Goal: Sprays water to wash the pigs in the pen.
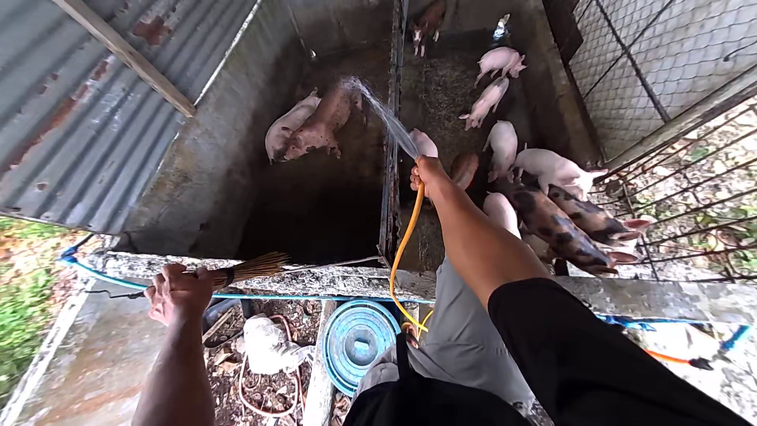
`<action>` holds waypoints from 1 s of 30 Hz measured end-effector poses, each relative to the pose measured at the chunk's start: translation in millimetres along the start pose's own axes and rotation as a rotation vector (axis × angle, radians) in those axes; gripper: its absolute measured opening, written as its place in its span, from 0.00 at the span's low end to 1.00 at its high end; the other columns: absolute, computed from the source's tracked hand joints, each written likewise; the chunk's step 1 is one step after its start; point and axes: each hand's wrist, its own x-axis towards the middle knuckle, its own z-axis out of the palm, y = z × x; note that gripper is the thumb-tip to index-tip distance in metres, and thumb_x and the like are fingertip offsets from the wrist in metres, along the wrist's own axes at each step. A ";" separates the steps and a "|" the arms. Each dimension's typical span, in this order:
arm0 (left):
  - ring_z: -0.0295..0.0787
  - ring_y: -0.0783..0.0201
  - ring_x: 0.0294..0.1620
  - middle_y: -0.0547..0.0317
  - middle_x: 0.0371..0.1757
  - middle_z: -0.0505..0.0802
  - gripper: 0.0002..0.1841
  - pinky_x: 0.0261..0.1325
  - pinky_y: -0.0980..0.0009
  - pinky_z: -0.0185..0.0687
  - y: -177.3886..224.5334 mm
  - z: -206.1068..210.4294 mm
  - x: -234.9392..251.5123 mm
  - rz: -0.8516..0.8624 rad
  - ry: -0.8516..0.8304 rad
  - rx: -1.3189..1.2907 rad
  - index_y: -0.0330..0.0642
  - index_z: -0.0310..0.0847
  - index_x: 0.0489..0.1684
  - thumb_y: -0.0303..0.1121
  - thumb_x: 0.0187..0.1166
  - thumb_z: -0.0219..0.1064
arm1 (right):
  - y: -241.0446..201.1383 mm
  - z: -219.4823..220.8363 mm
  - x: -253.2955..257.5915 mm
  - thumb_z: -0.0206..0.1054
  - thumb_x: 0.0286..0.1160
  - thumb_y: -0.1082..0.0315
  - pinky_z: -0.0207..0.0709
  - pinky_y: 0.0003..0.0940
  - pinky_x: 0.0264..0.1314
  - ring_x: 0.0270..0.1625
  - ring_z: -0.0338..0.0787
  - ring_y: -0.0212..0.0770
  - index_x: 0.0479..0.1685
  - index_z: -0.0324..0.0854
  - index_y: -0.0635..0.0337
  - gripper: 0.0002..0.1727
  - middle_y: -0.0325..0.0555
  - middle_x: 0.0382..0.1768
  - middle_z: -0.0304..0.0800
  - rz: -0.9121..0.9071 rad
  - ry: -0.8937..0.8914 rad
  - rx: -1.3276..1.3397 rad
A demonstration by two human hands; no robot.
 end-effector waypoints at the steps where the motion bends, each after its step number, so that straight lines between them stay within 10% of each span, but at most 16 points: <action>1: 0.68 0.31 0.83 0.36 0.78 0.79 0.27 0.67 0.26 0.71 0.6 -0.6 -0.6 0.001 -0.002 -0.001 0.45 0.78 0.72 0.49 0.79 0.66 | -0.3 0.0 -0.4 0.44 0.94 0.58 0.59 0.25 0.14 0.12 0.60 0.30 0.43 0.66 0.51 0.12 0.33 0.18 0.60 0.003 0.002 -0.006; 16: 0.69 0.32 0.83 0.38 0.77 0.81 0.26 0.66 0.26 0.71 2.0 3.3 1.8 -0.001 0.012 0.022 0.46 0.78 0.72 0.49 0.79 0.66 | 17.1 14.9 -7.2 0.45 0.93 0.59 0.59 0.25 0.15 0.13 0.60 0.30 0.37 0.66 0.52 0.14 0.34 0.18 0.60 0.080 -0.075 -0.286; 30: 0.68 0.31 0.84 0.37 0.78 0.80 0.27 0.67 0.26 0.70 10.2 0.7 2.5 0.023 -0.002 -0.004 0.44 0.78 0.71 0.49 0.79 0.67 | 19.1 21.5 -10.3 0.46 0.94 0.57 0.62 0.26 0.16 0.14 0.62 0.31 0.50 0.68 0.53 0.12 0.35 0.21 0.60 0.057 -0.122 -0.343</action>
